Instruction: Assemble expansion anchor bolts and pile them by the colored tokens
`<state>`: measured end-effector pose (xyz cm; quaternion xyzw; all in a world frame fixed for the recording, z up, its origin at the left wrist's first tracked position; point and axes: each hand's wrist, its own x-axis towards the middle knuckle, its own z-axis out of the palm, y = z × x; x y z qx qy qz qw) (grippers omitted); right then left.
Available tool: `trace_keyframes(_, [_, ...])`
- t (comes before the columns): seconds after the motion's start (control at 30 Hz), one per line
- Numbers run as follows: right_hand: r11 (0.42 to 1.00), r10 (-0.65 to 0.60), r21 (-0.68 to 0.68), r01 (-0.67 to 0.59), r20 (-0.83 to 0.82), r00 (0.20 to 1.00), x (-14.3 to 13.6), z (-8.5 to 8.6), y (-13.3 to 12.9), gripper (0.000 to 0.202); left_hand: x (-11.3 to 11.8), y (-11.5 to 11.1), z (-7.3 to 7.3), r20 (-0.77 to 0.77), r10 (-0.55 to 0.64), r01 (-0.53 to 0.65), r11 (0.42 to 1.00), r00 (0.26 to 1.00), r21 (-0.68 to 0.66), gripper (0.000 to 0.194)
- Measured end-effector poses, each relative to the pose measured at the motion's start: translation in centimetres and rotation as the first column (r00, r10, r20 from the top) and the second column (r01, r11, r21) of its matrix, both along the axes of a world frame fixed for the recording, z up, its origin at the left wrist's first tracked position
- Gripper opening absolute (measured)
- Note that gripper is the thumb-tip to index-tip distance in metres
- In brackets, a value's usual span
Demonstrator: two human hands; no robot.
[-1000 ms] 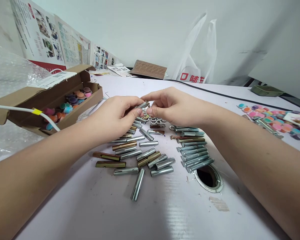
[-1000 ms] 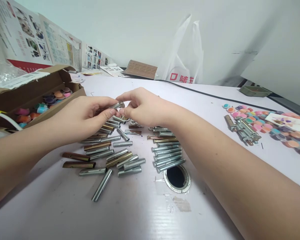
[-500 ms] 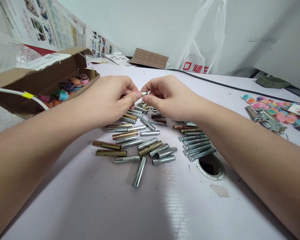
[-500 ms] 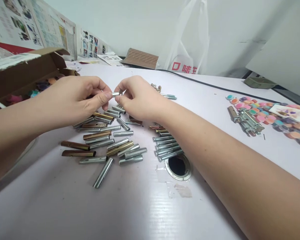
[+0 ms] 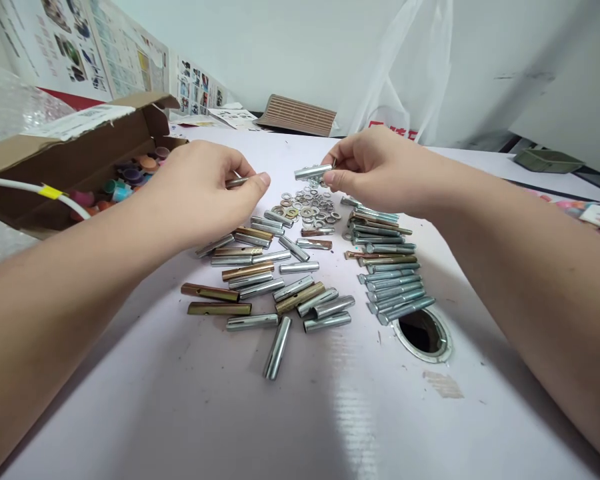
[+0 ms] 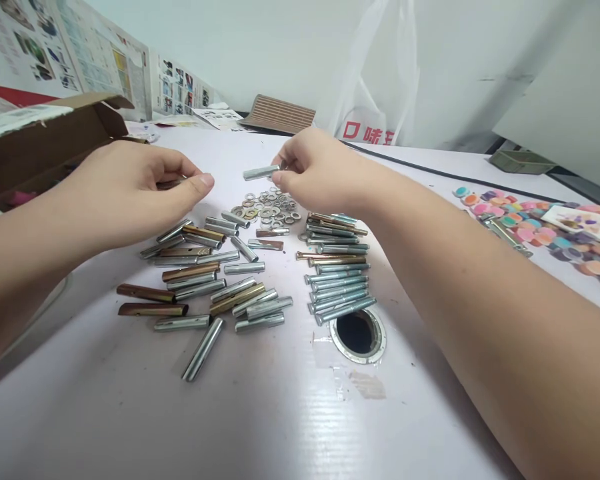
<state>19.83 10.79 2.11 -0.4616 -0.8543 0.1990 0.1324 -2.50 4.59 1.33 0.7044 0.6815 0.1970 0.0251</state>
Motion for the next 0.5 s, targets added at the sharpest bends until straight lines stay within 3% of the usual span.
trace_keyframes(0.13, [0.998, 0.059, -0.029, -0.055, 0.150, 0.987, 0.8, 0.5, 0.2, 0.018, -0.1, 0.1, 0.1, 0.045, 0.100, -0.102, 0.994, 0.994, 0.036, 0.035])
trace_keyframes(0.33, [0.979, 0.201, -0.106, -0.175, 0.349, 0.915, -0.6, 0.5, -1.1, 0.017, 0.3, -0.1, 0.2, 0.061, 0.137, -0.140, 0.989, 0.989, 0.056, 0.035])
trace_keyframes(0.5, [0.982, 0.187, -0.113, -0.153, 0.424, 0.886, -1.1, 0.4, -1.7, 0.017, 0.1, 0.0, -0.1, 0.049, 0.126, -0.129, 0.990, 0.991, 0.060, 0.037])
